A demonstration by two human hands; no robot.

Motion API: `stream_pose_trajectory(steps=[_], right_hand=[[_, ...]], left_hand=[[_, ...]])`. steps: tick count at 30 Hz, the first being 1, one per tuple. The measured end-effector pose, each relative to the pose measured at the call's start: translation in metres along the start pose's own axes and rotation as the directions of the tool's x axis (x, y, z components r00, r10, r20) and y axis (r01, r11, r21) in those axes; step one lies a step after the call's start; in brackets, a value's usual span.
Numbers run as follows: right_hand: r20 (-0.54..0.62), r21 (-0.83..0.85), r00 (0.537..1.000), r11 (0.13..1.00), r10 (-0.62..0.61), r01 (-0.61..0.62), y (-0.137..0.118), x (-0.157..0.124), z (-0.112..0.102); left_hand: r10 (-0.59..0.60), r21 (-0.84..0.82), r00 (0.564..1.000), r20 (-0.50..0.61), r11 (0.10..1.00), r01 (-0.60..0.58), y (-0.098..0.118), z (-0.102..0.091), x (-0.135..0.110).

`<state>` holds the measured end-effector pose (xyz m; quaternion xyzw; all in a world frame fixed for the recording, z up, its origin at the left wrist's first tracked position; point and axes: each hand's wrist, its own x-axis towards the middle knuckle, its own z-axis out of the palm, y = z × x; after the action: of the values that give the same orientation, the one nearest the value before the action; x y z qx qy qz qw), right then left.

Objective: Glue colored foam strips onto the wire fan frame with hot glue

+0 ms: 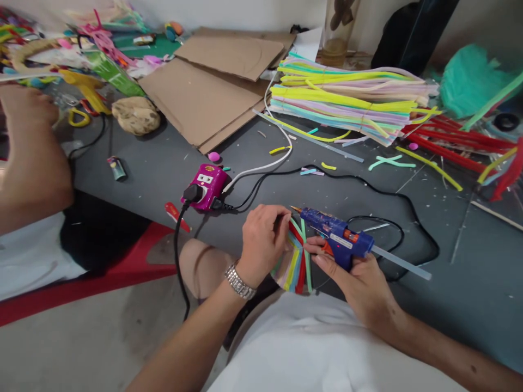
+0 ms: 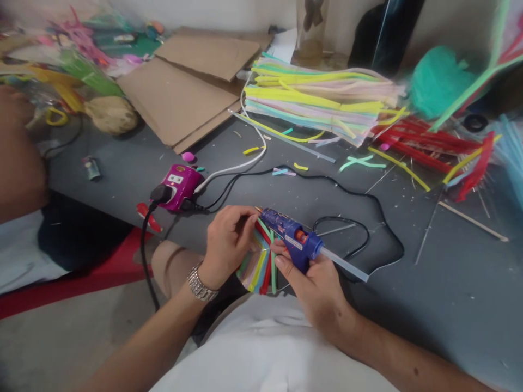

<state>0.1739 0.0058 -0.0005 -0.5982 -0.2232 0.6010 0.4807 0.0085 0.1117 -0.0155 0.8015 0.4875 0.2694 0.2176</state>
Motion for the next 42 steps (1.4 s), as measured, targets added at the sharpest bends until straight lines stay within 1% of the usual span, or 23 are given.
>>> stream_pose_trajectory(steps=[5,9,11,14,16,17,20,21,23,25,27,30,32,33,34,35,36,37,38,39,40,41,42], right_hand=[[-0.005,-0.045,1.000,0.999,-0.011,0.011,0.000,0.000,0.000],[0.020,-0.061,1.000,0.998,-0.016,0.017,-0.002,0.000,-0.001],[0.024,-0.048,1.000,0.999,-0.011,0.013,-0.002,-0.001,-0.001],[0.013,-0.022,1.000,1.000,-0.012,0.012,-0.002,-0.001,0.000],[0.018,-0.022,1.000,1.000,-0.018,0.019,-0.002,-0.001,-0.001],[0.027,-0.028,0.999,0.999,-0.021,0.021,-0.002,-0.001,-0.001],[0.057,-0.044,0.998,0.999,-0.020,0.022,-0.003,-0.001,-0.003],[0.065,-0.045,0.998,0.999,-0.018,0.021,-0.004,-0.001,-0.004],[0.072,-0.043,0.997,0.999,-0.026,0.029,-0.004,-0.001,-0.004],[0.076,-0.036,0.996,0.998,-0.042,0.045,-0.004,-0.001,-0.003],[0.084,-0.052,0.995,0.997,-0.058,0.062,-0.004,-0.002,-0.004],[0.087,-0.162,0.991,0.980,-0.105,0.118,-0.004,-0.004,-0.009],[0.068,-0.292,0.983,0.938,-0.173,0.185,-0.007,-0.006,-0.018],[0.081,-0.384,0.969,0.890,-0.233,0.246,-0.010,-0.006,-0.024],[0.121,-0.483,0.943,0.812,-0.309,0.328,-0.014,-0.005,-0.030],[0.189,-0.577,0.900,0.698,-0.392,0.425,-0.017,-0.004,-0.037],[0.279,-0.649,0.839,0.553,-0.466,0.523,-0.022,-0.002,-0.043],[0.366,-0.691,0.765,0.396,-0.530,0.605,-0.025,0.001,-0.049],[0.439,-0.712,0.692,0.248,-0.573,0.657,-0.029,0.004,-0.053],[0.496,-0.724,0.634,0.122,-0.593,0.679,-0.032,0.007,-0.057],[0.538,-0.731,0.592,0.016,-0.600,0.682,-0.034,0.011,-0.060],[0.575,-0.735,0.564,-0.071,-0.593,0.674,-0.035,0.014,-0.061],[0.606,-0.735,0.550,-0.141,-0.575,0.663,-0.037,0.017,-0.062]], left_hand=[[-0.150,-0.158,0.986,0.078,0.974,0.161,0.002,-0.006,0.004],[-0.192,-0.281,0.970,0.147,0.932,0.228,0.005,-0.011,0.006],[-0.210,-0.299,0.963,0.171,0.920,0.254,0.006,-0.012,0.006],[-0.273,-0.266,0.938,0.216,0.907,0.326,0.006,-0.016,0.007],[-0.324,-0.272,0.898,0.297,0.873,0.404,0.005,-0.022,0.012],[-0.340,-0.291,0.869,0.359,0.844,0.450,0.004,-0.026,0.016],[-0.317,-0.341,0.753,0.576,0.744,0.575,0.000,-0.038,0.032],[-0.301,-0.341,0.715,0.630,0.721,0.604,-0.001,-0.042,0.037],[-0.295,-0.325,0.661,0.689,0.690,0.647,-0.004,-0.046,0.046],[-0.310,-0.310,0.630,0.712,0.667,0.678,-0.006,-0.048,0.051],[-0.331,-0.297,0.613,0.718,0.650,0.699,-0.007,-0.047,0.054],[-0.378,-0.290,0.591,0.712,0.609,0.739,-0.009,-0.046,0.055],[-0.402,-0.296,0.573,0.714,0.568,0.768,-0.012,-0.045,0.056],[-0.408,-0.299,0.564,0.718,0.550,0.779,-0.013,-0.044,0.057],[-0.410,-0.299,0.554,0.724,0.538,0.788,-0.015,-0.044,0.057],[-0.408,-0.296,0.546,0.732,0.531,0.794,-0.016,-0.044,0.058],[-0.404,-0.294,0.540,0.738,0.528,0.797,-0.017,-0.044,0.058],[-0.398,-0.292,0.535,0.745,0.527,0.798,-0.018,-0.044,0.059],[-0.394,-0.293,0.534,0.748,0.525,0.799,-0.019,-0.045,0.059],[-0.389,-0.297,0.533,0.751,0.522,0.800,-0.020,-0.045,0.059],[-0.387,-0.300,0.534,0.752,0.520,0.800,-0.020,-0.046,0.060],[-0.384,-0.305,0.536,0.752,0.518,0.799,-0.020,-0.046,0.060],[-0.380,-0.307,0.535,0.754,0.517,0.799,-0.021,-0.047,0.061]])
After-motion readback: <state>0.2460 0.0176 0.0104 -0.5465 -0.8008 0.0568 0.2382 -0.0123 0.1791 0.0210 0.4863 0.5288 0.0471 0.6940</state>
